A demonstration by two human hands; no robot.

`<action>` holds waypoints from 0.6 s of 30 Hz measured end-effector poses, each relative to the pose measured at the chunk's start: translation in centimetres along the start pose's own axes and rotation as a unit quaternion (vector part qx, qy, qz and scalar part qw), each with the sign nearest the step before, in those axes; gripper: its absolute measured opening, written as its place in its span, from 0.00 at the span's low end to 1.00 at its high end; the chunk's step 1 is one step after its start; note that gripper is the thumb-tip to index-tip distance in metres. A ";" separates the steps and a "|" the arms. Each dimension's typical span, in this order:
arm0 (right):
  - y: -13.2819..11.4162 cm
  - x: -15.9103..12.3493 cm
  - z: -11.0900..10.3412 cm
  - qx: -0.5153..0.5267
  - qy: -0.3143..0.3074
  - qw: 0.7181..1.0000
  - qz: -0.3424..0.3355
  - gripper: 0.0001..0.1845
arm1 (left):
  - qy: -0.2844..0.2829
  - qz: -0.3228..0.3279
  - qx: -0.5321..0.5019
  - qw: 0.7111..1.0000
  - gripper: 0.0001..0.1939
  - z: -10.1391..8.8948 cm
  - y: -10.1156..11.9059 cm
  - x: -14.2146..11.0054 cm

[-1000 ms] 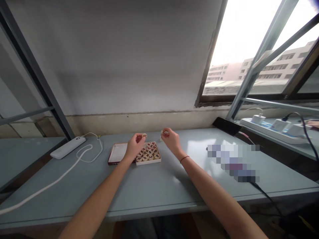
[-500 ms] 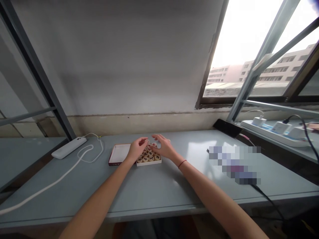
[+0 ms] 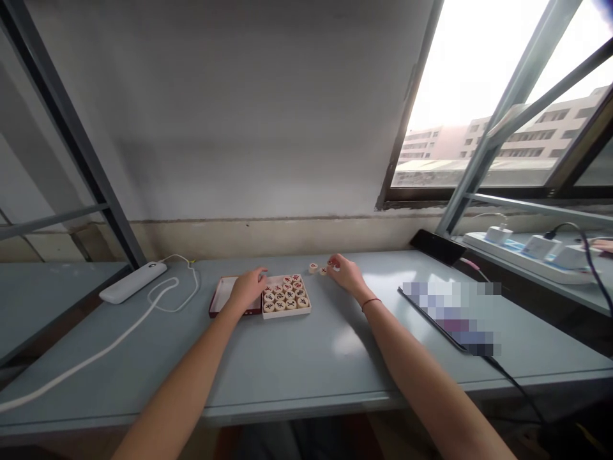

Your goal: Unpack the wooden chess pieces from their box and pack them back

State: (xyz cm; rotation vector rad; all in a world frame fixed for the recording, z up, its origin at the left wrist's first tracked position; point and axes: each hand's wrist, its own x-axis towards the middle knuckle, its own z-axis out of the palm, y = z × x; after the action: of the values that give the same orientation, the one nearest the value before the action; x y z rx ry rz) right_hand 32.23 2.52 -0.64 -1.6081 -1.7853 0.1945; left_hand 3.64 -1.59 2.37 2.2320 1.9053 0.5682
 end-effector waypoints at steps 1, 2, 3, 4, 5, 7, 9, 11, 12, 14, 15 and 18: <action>0.3 0.0 0.2 -0.003 -0.010 1.000 -0.008 0.09 | -0.011 -0.008 0.001 1.000 0.20 0.0 -0.3 0.1; 0.4 -0.1 0.4 -0.005 -0.019 1.000 -0.015 0.09 | -0.020 -0.015 0.000 1.000 0.20 0.1 -0.4 0.1; 0.4 -0.2 0.6 -0.008 -0.026 0.999 -0.019 0.09 | -0.029 -0.020 -0.001 0.999 0.21 0.1 -0.4 0.1; 0.3 -0.2 0.7 -0.011 -0.032 0.999 -0.021 0.09 | -0.037 -0.023 -0.002 0.999 0.21 0.1 -0.4 0.1; 0.2 -0.3 0.8 -0.014 -0.036 0.999 -0.022 0.09 | -0.041 -0.025 -0.001 0.999 0.21 0.0 -0.2 0.0; 0.0 -0.3 0.9 -0.017 -0.039 0.999 -0.024 0.09 | -0.040 -0.028 0.006 0.999 0.20 0.0 0.1 -0.1; 0.0 -0.3 0.9 -0.020 -0.041 0.999 -0.028 0.09 | -0.034 -0.035 0.014 0.999 0.20 0.0 0.2 -0.2; 0.1 -0.3 1.0 -0.026 -0.042 0.998 -0.033 0.10 | -0.036 -0.043 0.015 0.998 0.19 0.0 0.2 -0.2; 0.2 -0.3 1.1 -0.031 -0.041 0.998 -0.035 0.10 | -0.037 -0.044 0.013 0.998 0.19 0.1 0.2 -0.1; 0.2 -0.2 1.4 -0.047 -0.035 0.998 -0.037 0.10 | -0.038 -0.046 0.012 0.998 0.19 0.2 0.1 0.0; 0.3 -0.2 1.5 -0.055 -0.031 0.997 -0.038 0.10 | -0.037 -0.049 0.015 0.998 0.19 0.3 0.0 0.0; 0.3 -0.2 1.8 -0.067 -0.025 0.996 -0.043 0.11 | -0.029 -0.057 0.028 0.998 0.19 0.4 0.0 0.0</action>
State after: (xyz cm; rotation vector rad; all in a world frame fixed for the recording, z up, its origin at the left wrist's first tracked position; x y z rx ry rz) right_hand 31.37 3.05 -2.20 -1.6269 -1.9387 0.0764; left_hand 3.81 -1.60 2.04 2.1310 2.0265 0.4336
